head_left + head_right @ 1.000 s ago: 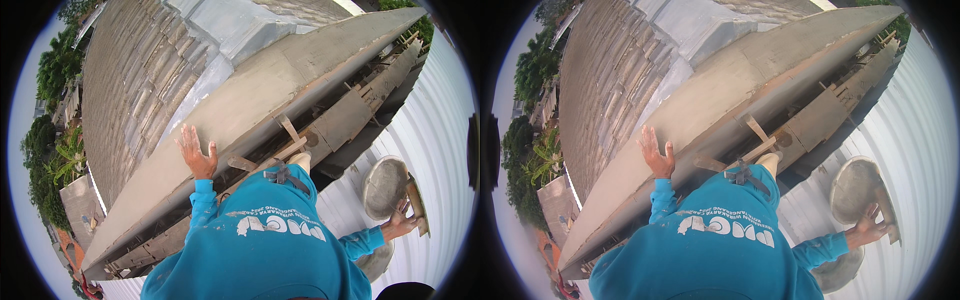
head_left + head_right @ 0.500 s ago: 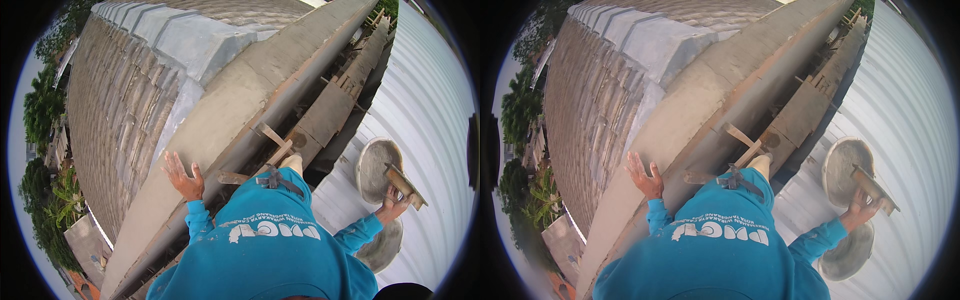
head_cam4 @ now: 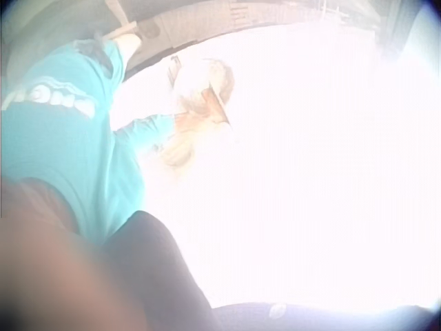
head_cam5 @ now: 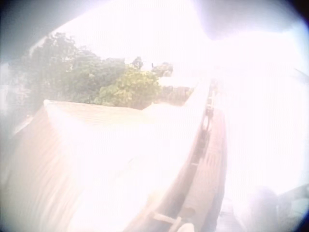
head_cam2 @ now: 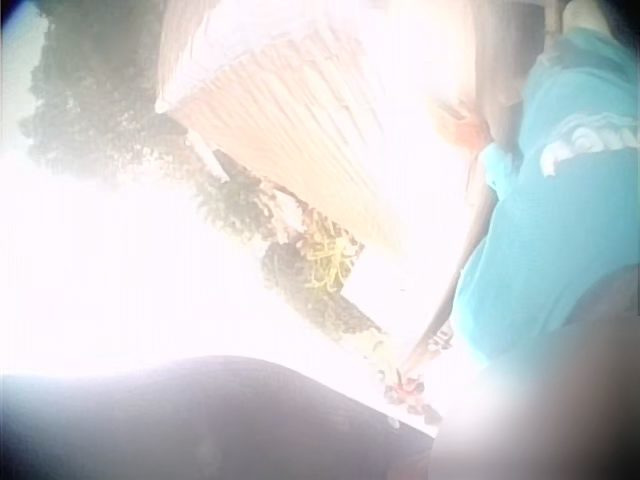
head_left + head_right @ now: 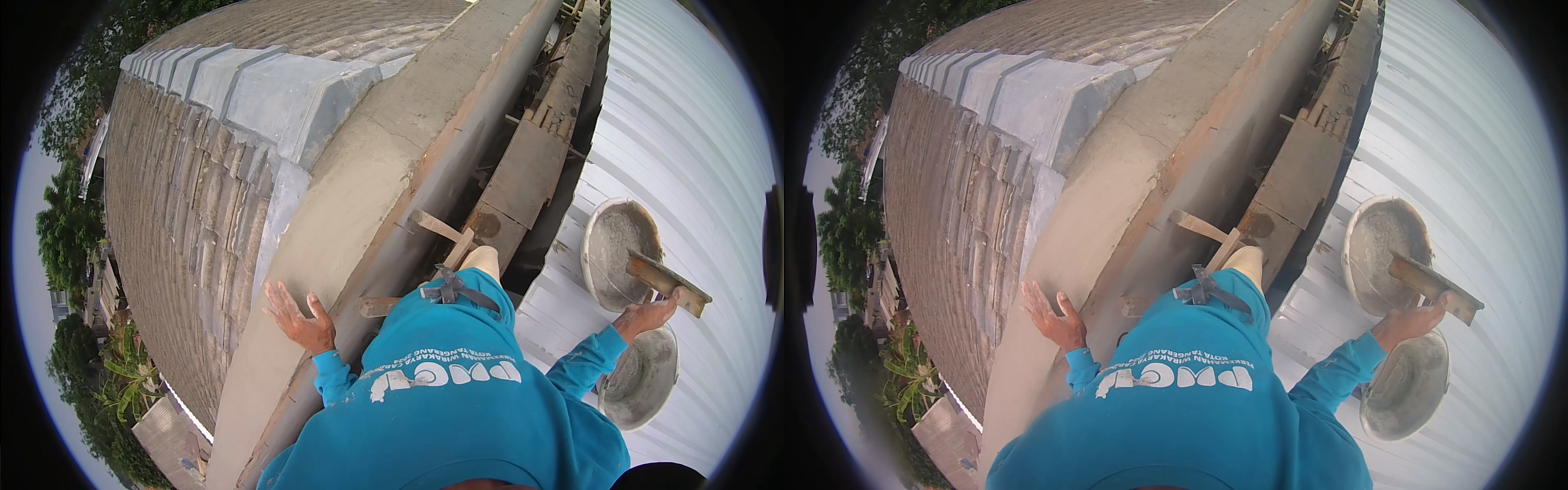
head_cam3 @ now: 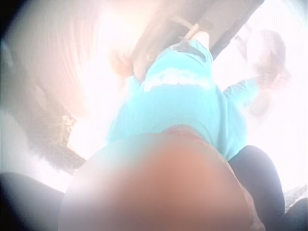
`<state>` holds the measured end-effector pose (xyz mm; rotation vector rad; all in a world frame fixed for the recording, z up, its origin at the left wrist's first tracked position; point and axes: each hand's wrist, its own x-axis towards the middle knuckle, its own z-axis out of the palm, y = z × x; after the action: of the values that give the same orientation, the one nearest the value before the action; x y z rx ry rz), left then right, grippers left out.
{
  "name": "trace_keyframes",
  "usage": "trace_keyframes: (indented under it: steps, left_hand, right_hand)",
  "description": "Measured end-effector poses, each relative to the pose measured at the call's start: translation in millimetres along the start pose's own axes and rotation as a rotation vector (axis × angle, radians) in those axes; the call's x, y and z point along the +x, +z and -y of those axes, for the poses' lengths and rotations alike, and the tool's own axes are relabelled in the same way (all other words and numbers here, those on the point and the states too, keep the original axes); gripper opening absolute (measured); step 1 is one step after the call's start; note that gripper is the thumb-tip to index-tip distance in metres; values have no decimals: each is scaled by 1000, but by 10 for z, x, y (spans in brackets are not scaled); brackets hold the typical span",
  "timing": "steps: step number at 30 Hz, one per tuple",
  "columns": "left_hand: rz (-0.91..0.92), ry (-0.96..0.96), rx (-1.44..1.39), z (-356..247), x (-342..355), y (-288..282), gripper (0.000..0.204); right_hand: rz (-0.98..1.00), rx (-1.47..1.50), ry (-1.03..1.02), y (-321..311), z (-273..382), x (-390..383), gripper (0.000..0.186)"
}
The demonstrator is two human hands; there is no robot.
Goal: The person scoops wet cement from a bucket using a trowel and applies it to a roof edge. They smooth the cement with the trowel and hand, repeatedly adding material and leveling the surface along the roofline.
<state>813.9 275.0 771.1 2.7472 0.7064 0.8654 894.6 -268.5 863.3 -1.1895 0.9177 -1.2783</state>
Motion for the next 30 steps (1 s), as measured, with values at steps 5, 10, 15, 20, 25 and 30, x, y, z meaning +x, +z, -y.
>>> trace_keyframes:
  steps: [5, 10, 15, 20, 25, 30]
  left_hand:
    - [-6, 30, 8, -99, 13, 68, 56]
    - [27, 0, 35, -61, -19, 60, 64]
    - [31, -3, -27, -11, -42, 84, 71]
    - [152, -99, -65, 4, -28, -8, 75]
    - [149, -19, -2, -170, 124, -69, 79]
    - [41, 318, -164, -377, 622, 147, 77]
  right_hand:
    - [-95, -241, -272, -76, -136, 236, 60]
    - [-88, -629, -404, -175, -144, 464, 63]
    - [37, -622, -274, -202, 77, 516, 62]
    - [40, -406, -270, -171, 85, 530, 61]
    - [-27, -297, -327, -241, -13, 597, 57]
    - [-108, -357, -483, -360, 67, 563, 48]
